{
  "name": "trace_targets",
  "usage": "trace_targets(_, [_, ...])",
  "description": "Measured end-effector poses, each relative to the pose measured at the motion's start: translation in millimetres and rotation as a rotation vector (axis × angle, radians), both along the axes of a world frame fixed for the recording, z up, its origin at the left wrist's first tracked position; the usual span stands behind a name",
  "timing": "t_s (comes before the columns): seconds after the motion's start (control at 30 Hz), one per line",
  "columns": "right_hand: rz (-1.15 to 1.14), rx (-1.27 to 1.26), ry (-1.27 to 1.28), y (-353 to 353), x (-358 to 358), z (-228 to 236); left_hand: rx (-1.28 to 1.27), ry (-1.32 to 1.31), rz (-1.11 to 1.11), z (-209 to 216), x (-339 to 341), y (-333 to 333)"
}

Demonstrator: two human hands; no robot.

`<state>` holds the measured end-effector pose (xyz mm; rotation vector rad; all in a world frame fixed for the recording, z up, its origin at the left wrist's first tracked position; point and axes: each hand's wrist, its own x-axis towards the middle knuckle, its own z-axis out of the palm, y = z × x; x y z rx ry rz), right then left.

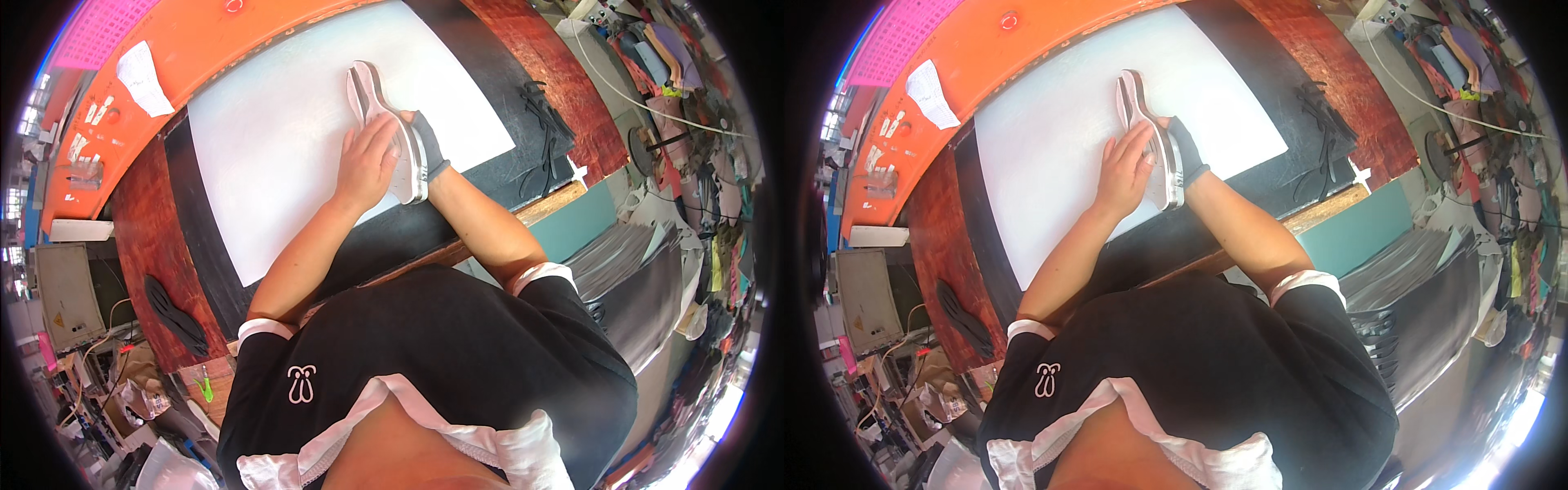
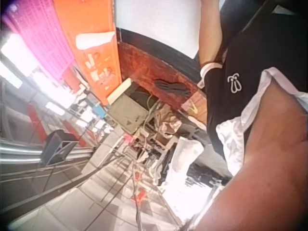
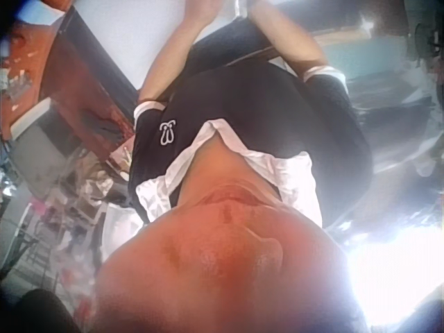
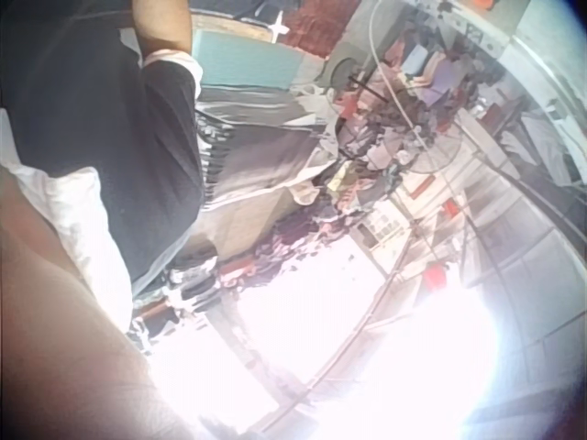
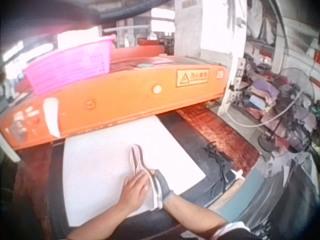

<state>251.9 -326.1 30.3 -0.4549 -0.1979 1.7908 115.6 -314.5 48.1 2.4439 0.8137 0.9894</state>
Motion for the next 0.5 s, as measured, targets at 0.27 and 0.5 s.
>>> trace_targets(0.27, [-0.022,0.114,-0.010,1.7,0.5,-2.4,-0.044,-0.029,0.114,-19.2,-10.9,26.7])
trace_targets(0.5, [0.035,0.097,0.122,-3.4,7.5,-9.2,-0.091,0.017,0.171,-43.0,-27.7,13.5])
